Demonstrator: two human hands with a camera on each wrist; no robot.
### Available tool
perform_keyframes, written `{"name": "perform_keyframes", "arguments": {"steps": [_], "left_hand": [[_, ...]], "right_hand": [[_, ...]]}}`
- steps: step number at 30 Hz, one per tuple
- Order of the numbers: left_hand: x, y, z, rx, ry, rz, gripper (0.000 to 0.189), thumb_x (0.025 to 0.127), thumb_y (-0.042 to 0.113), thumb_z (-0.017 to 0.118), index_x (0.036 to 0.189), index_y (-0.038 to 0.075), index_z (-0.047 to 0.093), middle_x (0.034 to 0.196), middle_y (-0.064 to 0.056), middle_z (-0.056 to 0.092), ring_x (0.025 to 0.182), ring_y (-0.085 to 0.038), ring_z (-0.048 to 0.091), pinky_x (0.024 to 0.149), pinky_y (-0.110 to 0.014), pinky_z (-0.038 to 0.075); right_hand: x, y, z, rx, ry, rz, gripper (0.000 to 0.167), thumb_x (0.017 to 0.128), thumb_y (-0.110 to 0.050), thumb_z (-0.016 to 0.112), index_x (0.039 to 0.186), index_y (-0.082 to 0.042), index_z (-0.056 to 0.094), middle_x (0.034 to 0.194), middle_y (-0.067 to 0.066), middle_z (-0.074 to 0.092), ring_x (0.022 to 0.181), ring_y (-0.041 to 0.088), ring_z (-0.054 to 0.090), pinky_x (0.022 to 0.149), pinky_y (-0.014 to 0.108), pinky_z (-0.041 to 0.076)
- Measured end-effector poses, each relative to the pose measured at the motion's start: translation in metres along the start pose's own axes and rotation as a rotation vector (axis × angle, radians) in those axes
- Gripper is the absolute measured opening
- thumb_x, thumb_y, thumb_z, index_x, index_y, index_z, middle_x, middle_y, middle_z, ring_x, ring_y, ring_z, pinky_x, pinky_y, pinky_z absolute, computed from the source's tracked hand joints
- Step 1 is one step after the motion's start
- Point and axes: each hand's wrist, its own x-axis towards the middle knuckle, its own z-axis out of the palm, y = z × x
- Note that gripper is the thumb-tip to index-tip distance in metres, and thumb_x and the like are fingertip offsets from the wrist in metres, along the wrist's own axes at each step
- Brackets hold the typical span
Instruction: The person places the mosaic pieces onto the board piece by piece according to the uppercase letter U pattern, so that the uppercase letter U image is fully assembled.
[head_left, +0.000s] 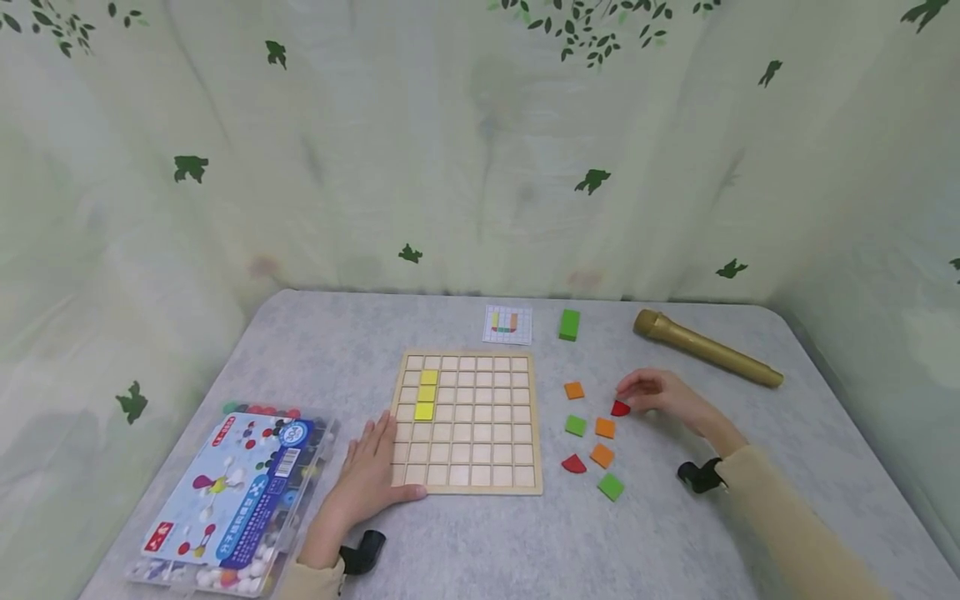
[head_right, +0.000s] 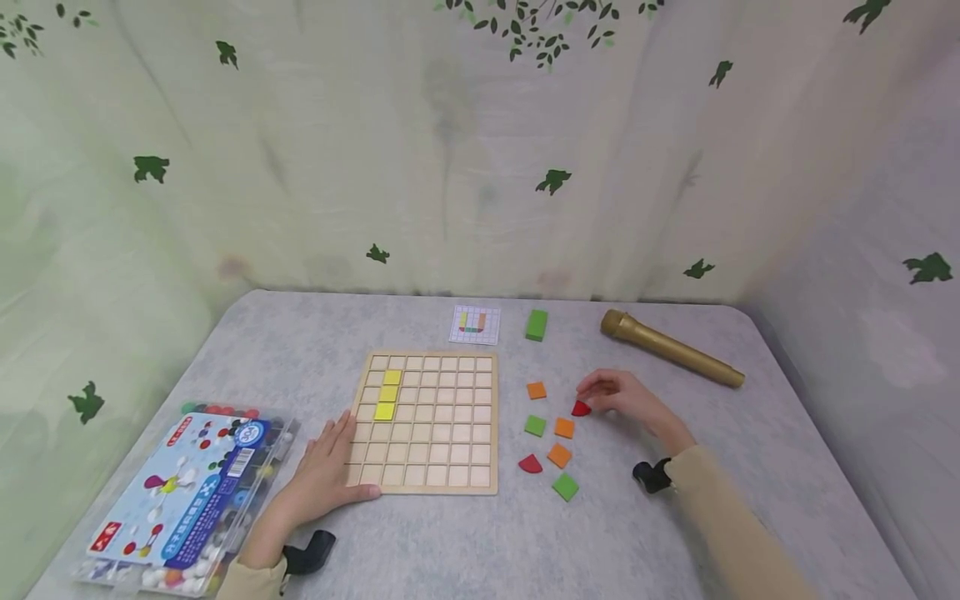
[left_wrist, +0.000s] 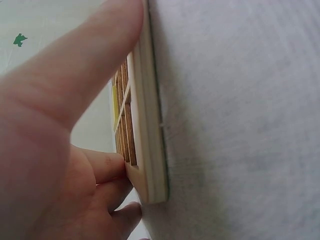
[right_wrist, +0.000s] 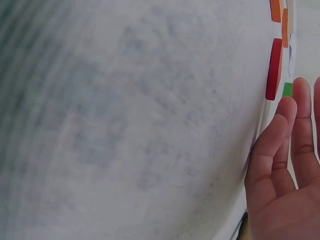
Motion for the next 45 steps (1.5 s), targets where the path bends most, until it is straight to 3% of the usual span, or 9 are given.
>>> {"name": "perform_keyframes", "arguments": {"steps": [13,23,34,40,45], "left_hand": [[0.000,0.000,0.001,-0.005,0.000,-0.007,0.117,0.072,0.051,0.079,0.145,-0.015,0.016,0.153,-0.031,0.009,0.139,-0.049,0.003,0.107,-0.065,0.003],[-0.002,0.002,-0.001,-0.001,0.007,-0.007,0.117,0.071,0.049,0.080,0.145,-0.016,0.017,0.153,-0.031,0.011,0.139,-0.049,0.005,0.107,-0.066,0.004],[-0.002,0.002,0.000,-0.001,0.012,-0.004,0.117,0.070,0.049,0.080,0.145,-0.016,0.017,0.153,-0.031,0.011,0.139,-0.049,0.005,0.107,-0.065,0.004],[-0.002,0.001,0.000,0.001,0.008,-0.005,0.117,0.070,0.049,0.080,0.145,-0.016,0.017,0.153,-0.031,0.011,0.139,-0.049,0.005,0.107,-0.065,0.004],[-0.002,0.002,-0.001,0.001,0.005,-0.009,0.118,0.070,0.049,0.080,0.145,-0.015,0.016,0.153,-0.030,0.010,0.139,-0.049,0.004,0.107,-0.065,0.003]], "right_hand": [[0.005,0.001,0.005,-0.033,-0.010,0.024,0.024,0.088,-0.003,0.063,0.111,0.004,0.062,0.105,0.013,0.064,0.088,0.022,0.058,0.072,0.031,0.047],[0.005,-0.003,0.009,-0.049,-0.010,-0.006,0.023,0.082,0.008,0.062,0.105,0.008,0.062,0.097,0.013,0.062,0.082,0.021,0.052,0.068,0.027,0.048],[0.006,-0.005,0.013,-0.129,-0.015,-0.043,0.019,0.080,0.010,0.064,0.098,0.006,0.063,0.092,0.011,0.062,0.081,0.022,0.051,0.069,0.028,0.047],[0.006,-0.001,0.011,-0.080,-0.010,-0.001,0.015,0.081,0.009,0.064,0.096,0.006,0.063,0.086,0.007,0.057,0.078,0.019,0.050,0.066,0.026,0.047],[0.005,-0.005,0.013,-0.033,-0.017,0.033,0.016,0.087,0.000,0.062,0.102,0.005,0.062,0.095,0.009,0.061,0.085,0.021,0.054,0.072,0.029,0.049]]}}
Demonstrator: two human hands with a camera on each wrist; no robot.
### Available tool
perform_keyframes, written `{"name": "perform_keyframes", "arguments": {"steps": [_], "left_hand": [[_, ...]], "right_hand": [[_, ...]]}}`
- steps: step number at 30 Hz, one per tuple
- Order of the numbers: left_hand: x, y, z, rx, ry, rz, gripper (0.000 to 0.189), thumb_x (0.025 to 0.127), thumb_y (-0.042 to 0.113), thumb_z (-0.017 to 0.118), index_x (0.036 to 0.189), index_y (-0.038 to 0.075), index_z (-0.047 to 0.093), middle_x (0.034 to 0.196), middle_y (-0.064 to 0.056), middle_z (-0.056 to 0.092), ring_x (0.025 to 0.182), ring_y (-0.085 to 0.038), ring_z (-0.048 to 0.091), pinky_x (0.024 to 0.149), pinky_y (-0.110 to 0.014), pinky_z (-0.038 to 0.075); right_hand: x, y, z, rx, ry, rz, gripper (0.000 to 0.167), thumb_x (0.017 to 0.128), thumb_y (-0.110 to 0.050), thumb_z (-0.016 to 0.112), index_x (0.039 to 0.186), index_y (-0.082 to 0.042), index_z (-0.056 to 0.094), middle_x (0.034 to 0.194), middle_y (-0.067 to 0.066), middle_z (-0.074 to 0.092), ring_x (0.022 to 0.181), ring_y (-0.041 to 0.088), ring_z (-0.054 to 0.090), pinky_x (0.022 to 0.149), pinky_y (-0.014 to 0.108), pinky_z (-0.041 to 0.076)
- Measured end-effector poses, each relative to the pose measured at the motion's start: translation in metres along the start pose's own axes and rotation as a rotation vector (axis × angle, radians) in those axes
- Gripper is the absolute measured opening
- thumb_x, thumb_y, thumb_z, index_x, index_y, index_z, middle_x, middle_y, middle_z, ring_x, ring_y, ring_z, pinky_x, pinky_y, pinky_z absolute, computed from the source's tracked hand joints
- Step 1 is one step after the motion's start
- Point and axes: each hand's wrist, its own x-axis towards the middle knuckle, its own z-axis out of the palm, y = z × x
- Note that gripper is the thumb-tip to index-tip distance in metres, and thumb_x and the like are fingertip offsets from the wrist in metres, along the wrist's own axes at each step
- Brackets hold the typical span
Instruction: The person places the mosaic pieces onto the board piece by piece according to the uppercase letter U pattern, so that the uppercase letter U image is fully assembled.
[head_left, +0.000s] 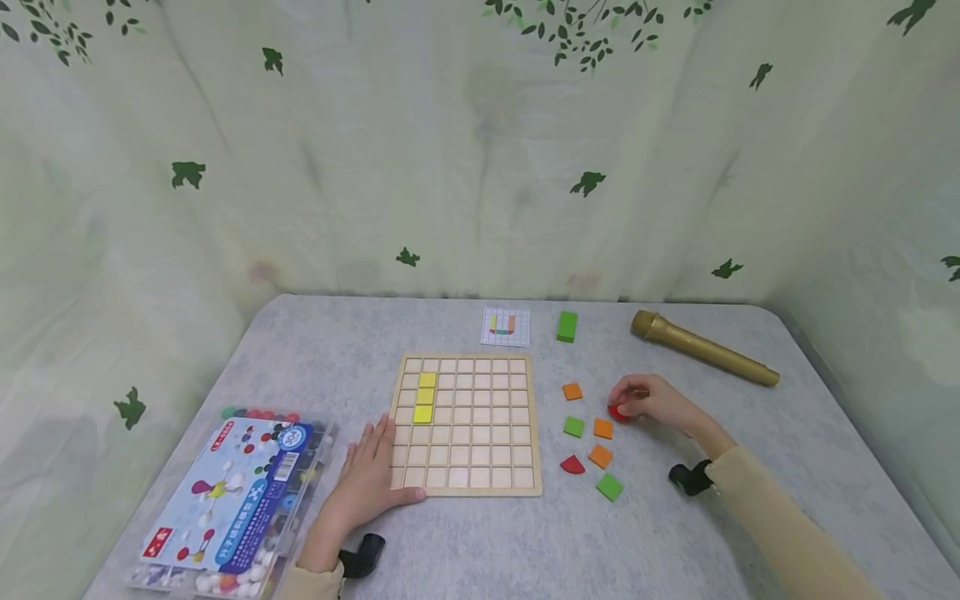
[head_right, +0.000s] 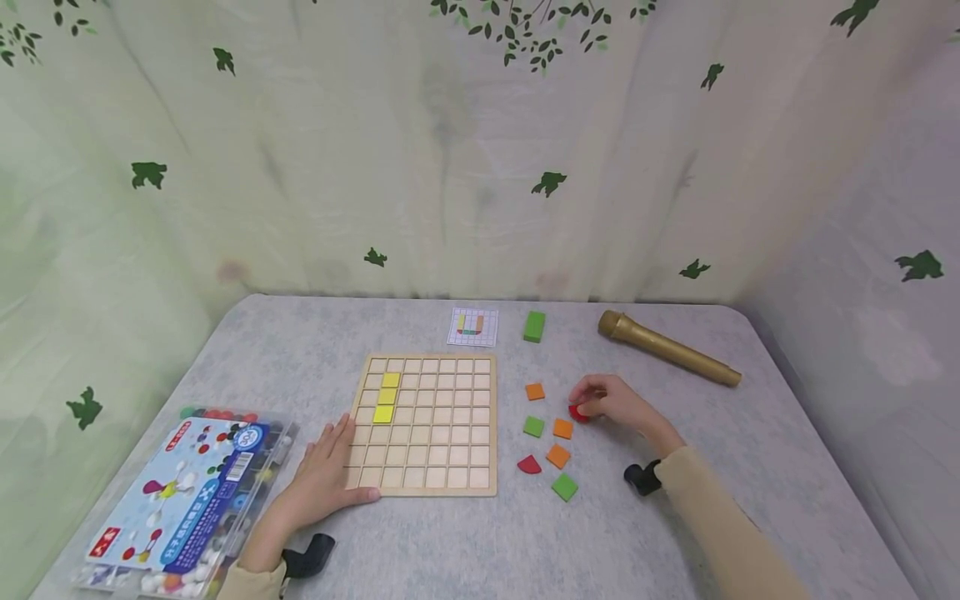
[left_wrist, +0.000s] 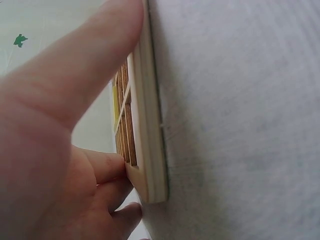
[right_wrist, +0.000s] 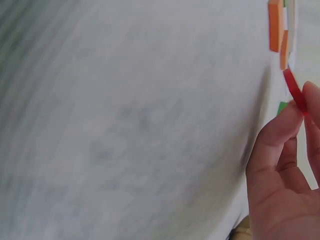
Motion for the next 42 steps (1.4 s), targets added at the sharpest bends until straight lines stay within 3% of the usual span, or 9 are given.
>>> {"name": "perform_keyframes", "arguments": {"steps": [4,17,24,33,42], "left_hand": [[-0.001,0.001,0.000,0.002,0.000,-0.004,0.118,0.070,0.049,0.080,0.145,-0.015,0.016,0.153,-0.030,0.010,0.139,-0.049,0.004,0.107,-0.065,0.003],[0.000,0.000,0.001,-0.013,0.001,0.001,0.116,0.072,0.048,0.080,0.145,-0.015,0.016,0.154,-0.030,0.009,0.140,-0.048,0.002,0.107,-0.065,0.002],[0.001,-0.001,0.002,-0.008,0.005,0.009,0.116,0.072,0.050,0.079,0.146,-0.015,0.016,0.154,-0.030,0.009,0.140,-0.048,0.003,0.107,-0.065,0.002],[0.000,-0.001,0.001,-0.012,0.016,0.014,0.118,0.070,0.049,0.080,0.145,-0.015,0.016,0.153,-0.030,0.011,0.140,-0.048,0.004,0.107,-0.065,0.003],[0.000,-0.002,0.002,-0.011,0.015,0.016,0.117,0.071,0.050,0.080,0.145,-0.015,0.017,0.153,-0.031,0.011,0.139,-0.049,0.004,0.107,-0.066,0.003]], "right_hand": [[0.000,-0.009,0.004,0.016,-0.009,-0.022,0.019,0.090,-0.007,0.062,0.106,0.003,0.063,0.103,0.011,0.063,0.091,0.023,0.056,0.078,0.031,0.050],[0.019,-0.039,0.034,0.109,-0.109,-0.081,0.017,0.091,-0.008,0.061,0.105,0.002,0.064,0.100,0.010,0.060,0.090,0.024,0.058,0.083,0.033,0.051],[0.035,-0.057,0.059,0.115,-0.170,-0.108,0.018,0.091,-0.003,0.057,0.107,0.001,0.064,0.102,0.009,0.062,0.089,0.023,0.058,0.083,0.033,0.052],[0.058,-0.083,0.098,0.062,-0.246,-0.208,0.016,0.090,-0.003,0.059,0.104,0.001,0.066,0.095,0.006,0.065,0.084,0.018,0.057,0.078,0.029,0.049],[0.082,-0.102,0.145,0.066,-0.274,-0.204,0.015,0.087,0.004,0.057,0.097,-0.001,0.067,0.081,0.004,0.061,0.075,0.014,0.054,0.068,0.026,0.048]]}}
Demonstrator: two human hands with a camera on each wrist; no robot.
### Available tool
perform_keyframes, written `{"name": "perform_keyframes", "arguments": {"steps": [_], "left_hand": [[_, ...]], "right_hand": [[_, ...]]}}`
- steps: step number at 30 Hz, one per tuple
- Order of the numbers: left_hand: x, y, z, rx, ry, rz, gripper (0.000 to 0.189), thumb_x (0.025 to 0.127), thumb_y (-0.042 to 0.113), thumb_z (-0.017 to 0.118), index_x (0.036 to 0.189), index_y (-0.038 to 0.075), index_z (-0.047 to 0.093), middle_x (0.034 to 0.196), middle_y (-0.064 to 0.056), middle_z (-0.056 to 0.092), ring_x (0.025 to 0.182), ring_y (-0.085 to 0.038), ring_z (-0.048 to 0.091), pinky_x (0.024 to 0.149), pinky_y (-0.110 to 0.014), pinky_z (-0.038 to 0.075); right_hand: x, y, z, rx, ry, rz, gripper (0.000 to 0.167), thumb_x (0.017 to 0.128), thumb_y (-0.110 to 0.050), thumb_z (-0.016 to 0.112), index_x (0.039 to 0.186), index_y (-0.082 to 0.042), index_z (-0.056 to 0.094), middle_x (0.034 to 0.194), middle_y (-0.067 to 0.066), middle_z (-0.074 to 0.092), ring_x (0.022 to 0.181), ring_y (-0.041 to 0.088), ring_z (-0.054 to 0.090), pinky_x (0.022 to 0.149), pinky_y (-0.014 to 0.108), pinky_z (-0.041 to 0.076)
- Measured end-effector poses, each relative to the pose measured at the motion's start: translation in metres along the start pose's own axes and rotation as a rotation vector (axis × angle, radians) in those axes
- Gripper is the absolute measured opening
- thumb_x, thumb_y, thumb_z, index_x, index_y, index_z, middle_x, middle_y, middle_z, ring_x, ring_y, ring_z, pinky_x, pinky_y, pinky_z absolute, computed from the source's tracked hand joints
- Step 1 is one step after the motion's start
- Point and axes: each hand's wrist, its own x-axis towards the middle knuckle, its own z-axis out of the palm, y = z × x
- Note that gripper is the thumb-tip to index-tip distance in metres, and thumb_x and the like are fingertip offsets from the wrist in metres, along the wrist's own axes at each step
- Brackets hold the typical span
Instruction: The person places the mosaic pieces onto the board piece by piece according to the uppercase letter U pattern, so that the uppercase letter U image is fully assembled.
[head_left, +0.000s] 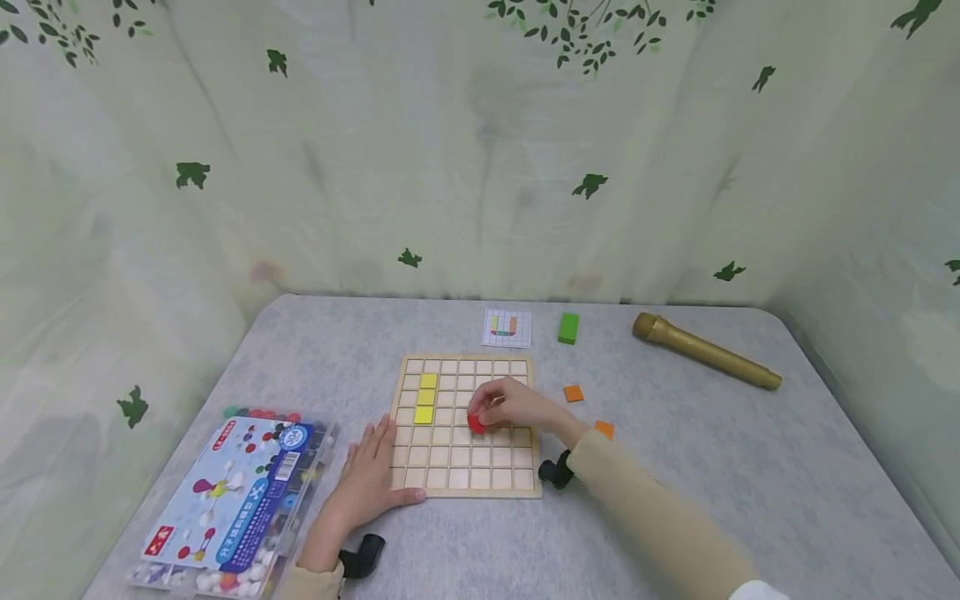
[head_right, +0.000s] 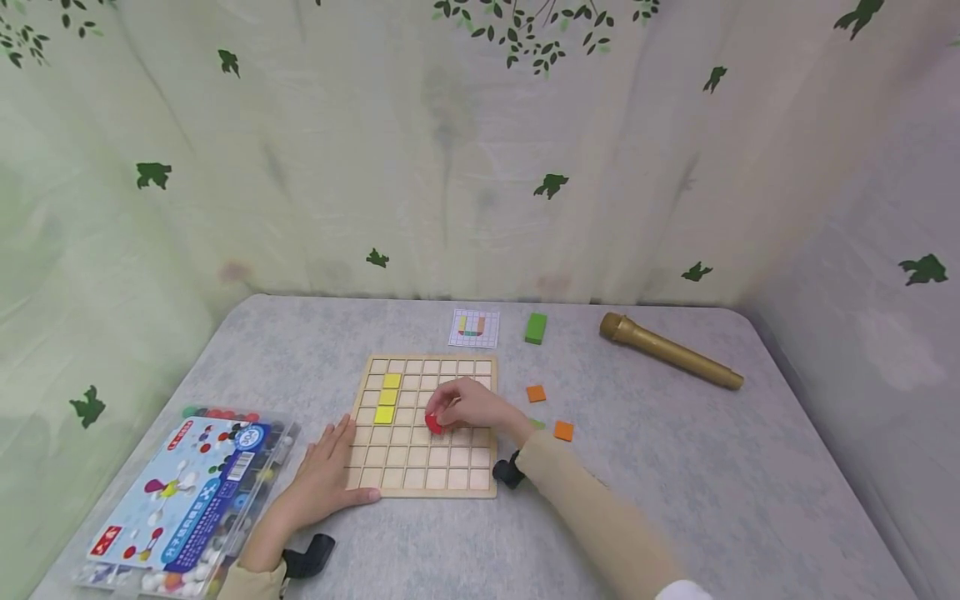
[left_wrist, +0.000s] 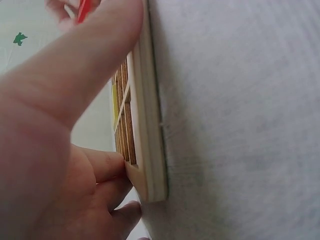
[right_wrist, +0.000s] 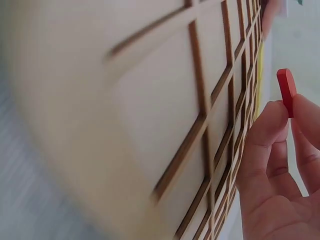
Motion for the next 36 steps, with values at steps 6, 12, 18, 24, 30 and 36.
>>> {"name": "perform_keyframes", "arguments": {"steps": [6,12,18,24,30,36], "left_hand": [[0.000,0.001,-0.001,-0.002,-0.017,-0.007,0.116,0.072,0.050,0.079,0.145,-0.015,0.016,0.153,-0.031,0.010,0.139,-0.049,0.003,0.107,-0.066,0.002],[0.000,0.002,-0.003,-0.004,-0.023,-0.010,0.115,0.073,0.049,0.079,0.145,-0.015,0.016,0.153,-0.031,0.010,0.139,-0.049,0.003,0.106,-0.066,0.002],[-0.001,0.002,-0.004,-0.005,-0.020,-0.002,0.116,0.073,0.049,0.079,0.145,-0.015,0.016,0.153,-0.031,0.010,0.139,-0.049,0.004,0.106,-0.067,0.003],[-0.002,0.003,-0.004,-0.007,-0.016,0.001,0.115,0.073,0.049,0.079,0.145,-0.015,0.016,0.153,-0.031,0.011,0.139,-0.049,0.004,0.106,-0.067,0.003],[-0.002,0.003,-0.005,-0.011,-0.023,-0.006,0.115,0.073,0.049,0.079,0.146,-0.015,0.016,0.153,-0.031,0.010,0.139,-0.049,0.003,0.106,-0.067,0.002],[-0.002,0.003,-0.004,-0.005,-0.017,0.000,0.115,0.073,0.049,0.079,0.145,-0.015,0.016,0.153,-0.031,0.011,0.139,-0.049,0.004,0.106,-0.067,0.003]], "right_hand": [[0.020,-0.012,0.023,0.001,-0.002,0.005,0.015,0.085,0.007,0.058,0.094,0.000,0.067,0.074,0.002,0.059,0.069,0.013,0.052,0.064,0.024,0.047],[0.037,-0.020,0.042,-0.036,0.007,0.012,0.014,0.084,0.007,0.060,0.092,-0.002,0.069,0.072,0.000,0.060,0.065,0.011,0.052,0.061,0.023,0.046],[0.049,-0.026,0.055,-0.123,0.061,0.044,0.013,0.082,0.007,0.063,0.086,-0.004,0.069,0.072,-0.001,0.060,0.064,0.009,0.052,0.059,0.020,0.045],[0.052,-0.033,0.065,-0.216,0.122,0.097,0.013,0.081,0.004,0.065,0.080,-0.008,0.068,0.075,0.002,0.063,0.062,0.009,0.050,0.056,0.020,0.042],[0.053,-0.037,0.069,-0.350,0.148,0.095,0.014,0.080,0.002,0.066,0.077,-0.012,0.068,0.073,-0.002,0.063,0.062,0.008,0.048,0.056,0.020,0.040],[0.053,-0.035,0.069,-0.359,0.157,0.071,0.013,0.081,0.002,0.067,0.077,-0.011,0.068,0.069,-0.006,0.060,0.061,0.007,0.048,0.056,0.020,0.039]]}}
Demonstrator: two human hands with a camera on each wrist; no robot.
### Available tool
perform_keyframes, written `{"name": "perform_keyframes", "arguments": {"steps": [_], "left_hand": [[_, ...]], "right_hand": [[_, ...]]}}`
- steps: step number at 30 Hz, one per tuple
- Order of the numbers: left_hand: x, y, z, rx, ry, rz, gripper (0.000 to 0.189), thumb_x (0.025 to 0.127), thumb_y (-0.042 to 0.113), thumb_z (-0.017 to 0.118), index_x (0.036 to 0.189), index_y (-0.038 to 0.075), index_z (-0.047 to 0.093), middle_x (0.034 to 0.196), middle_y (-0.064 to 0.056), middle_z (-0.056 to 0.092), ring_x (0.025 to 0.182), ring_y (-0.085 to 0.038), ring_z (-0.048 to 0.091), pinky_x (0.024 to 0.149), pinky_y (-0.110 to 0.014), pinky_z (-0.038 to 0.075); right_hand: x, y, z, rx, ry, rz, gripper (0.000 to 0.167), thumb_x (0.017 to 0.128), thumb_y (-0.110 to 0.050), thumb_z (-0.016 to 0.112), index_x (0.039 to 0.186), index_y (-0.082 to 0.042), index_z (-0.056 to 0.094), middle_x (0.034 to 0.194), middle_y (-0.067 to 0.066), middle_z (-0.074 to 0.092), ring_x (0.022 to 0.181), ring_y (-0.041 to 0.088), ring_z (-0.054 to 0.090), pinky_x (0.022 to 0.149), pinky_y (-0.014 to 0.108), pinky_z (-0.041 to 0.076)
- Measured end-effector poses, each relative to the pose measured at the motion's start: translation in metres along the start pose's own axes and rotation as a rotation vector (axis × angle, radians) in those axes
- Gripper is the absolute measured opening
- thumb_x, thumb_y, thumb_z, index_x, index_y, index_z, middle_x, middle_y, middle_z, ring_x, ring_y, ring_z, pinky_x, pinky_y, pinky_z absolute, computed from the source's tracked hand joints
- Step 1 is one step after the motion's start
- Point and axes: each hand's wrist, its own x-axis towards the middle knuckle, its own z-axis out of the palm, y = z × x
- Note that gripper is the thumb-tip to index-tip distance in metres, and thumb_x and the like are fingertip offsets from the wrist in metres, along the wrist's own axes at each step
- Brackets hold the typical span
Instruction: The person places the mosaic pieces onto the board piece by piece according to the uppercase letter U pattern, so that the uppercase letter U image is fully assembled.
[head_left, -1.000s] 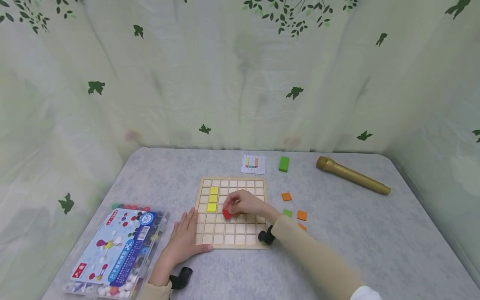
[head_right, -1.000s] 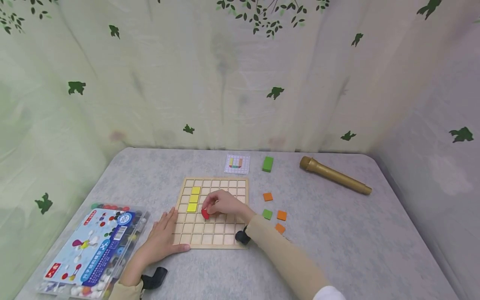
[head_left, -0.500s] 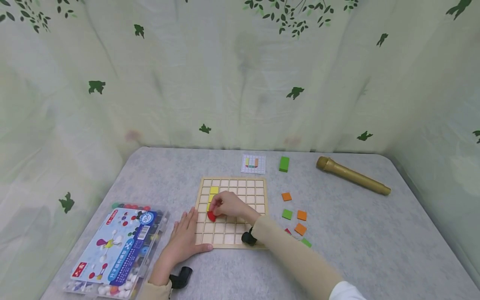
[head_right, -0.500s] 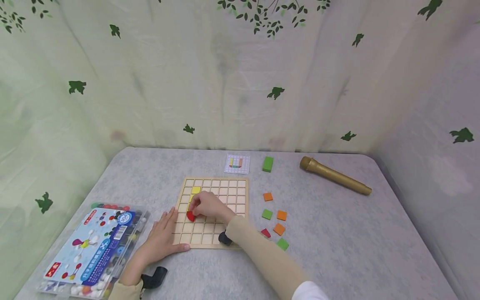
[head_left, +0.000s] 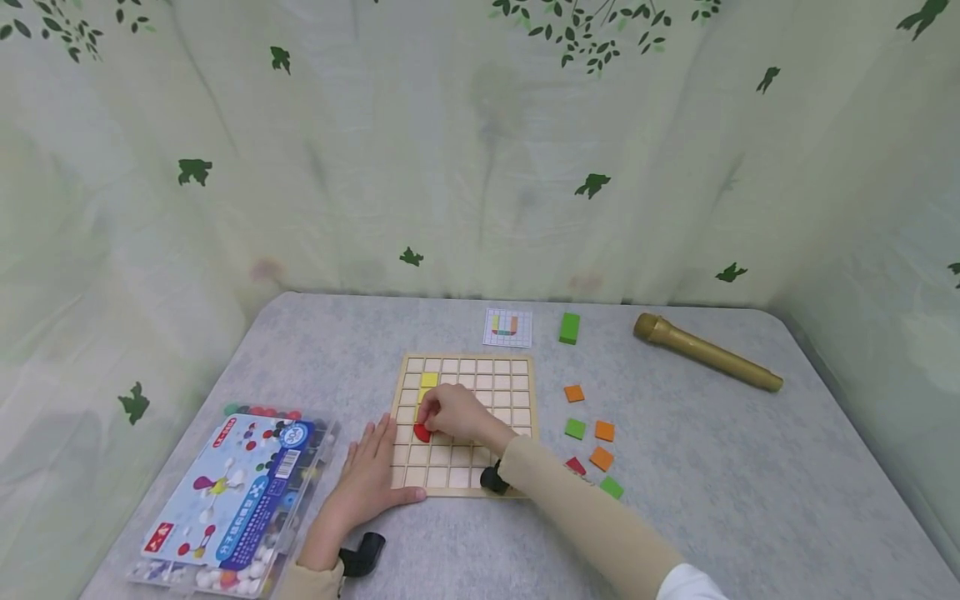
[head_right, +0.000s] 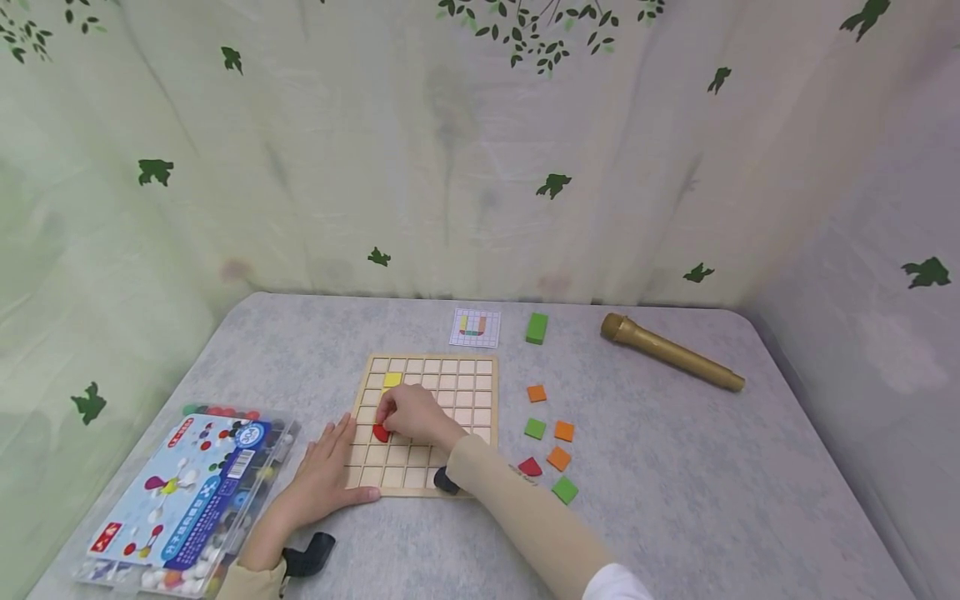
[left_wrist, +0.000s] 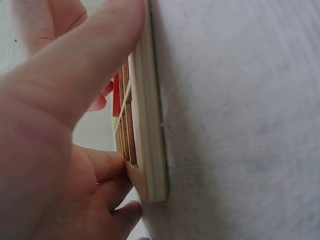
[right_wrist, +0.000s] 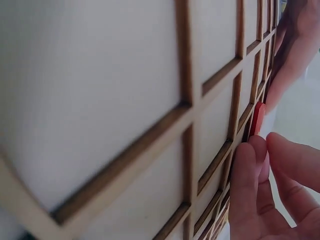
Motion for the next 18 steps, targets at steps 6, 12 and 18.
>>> {"name": "perform_keyframes", "arguments": {"steps": [6,12,18], "left_hand": [[0.000,0.002,0.000,0.003,0.003,0.002,0.115,0.073,0.049,0.079,0.145,-0.015,0.017,0.153,-0.031,0.011,0.139,-0.049,0.005,0.106,-0.067,0.004],[0.000,0.002,0.001,0.020,0.004,-0.011,0.115,0.072,0.049,0.079,0.145,-0.015,0.018,0.153,-0.031,0.012,0.139,-0.049,0.005,0.107,-0.066,0.005],[0.002,0.000,0.003,0.021,0.007,-0.009,0.117,0.071,0.050,0.079,0.145,-0.015,0.017,0.153,-0.030,0.011,0.139,-0.049,0.005,0.107,-0.066,0.004]], "right_hand": [[-0.004,0.014,-0.008,0.183,-0.029,-0.007,0.007,0.085,0.000,0.067,0.084,-0.007,0.068,0.076,-0.003,0.063,0.062,0.009,0.055,0.057,0.021,0.047],[-0.017,0.035,-0.034,0.360,-0.074,-0.036,0.009,0.088,0.000,0.064,0.096,0.003,0.068,0.083,0.005,0.064,0.070,0.015,0.060,0.064,0.028,0.053],[-0.038,0.063,-0.067,0.444,-0.088,-0.056,0.019,0.091,-0.004,0.062,0.105,0.008,0.063,0.093,0.009,0.064,0.082,0.020,0.063,0.076,0.034,0.054]]}}
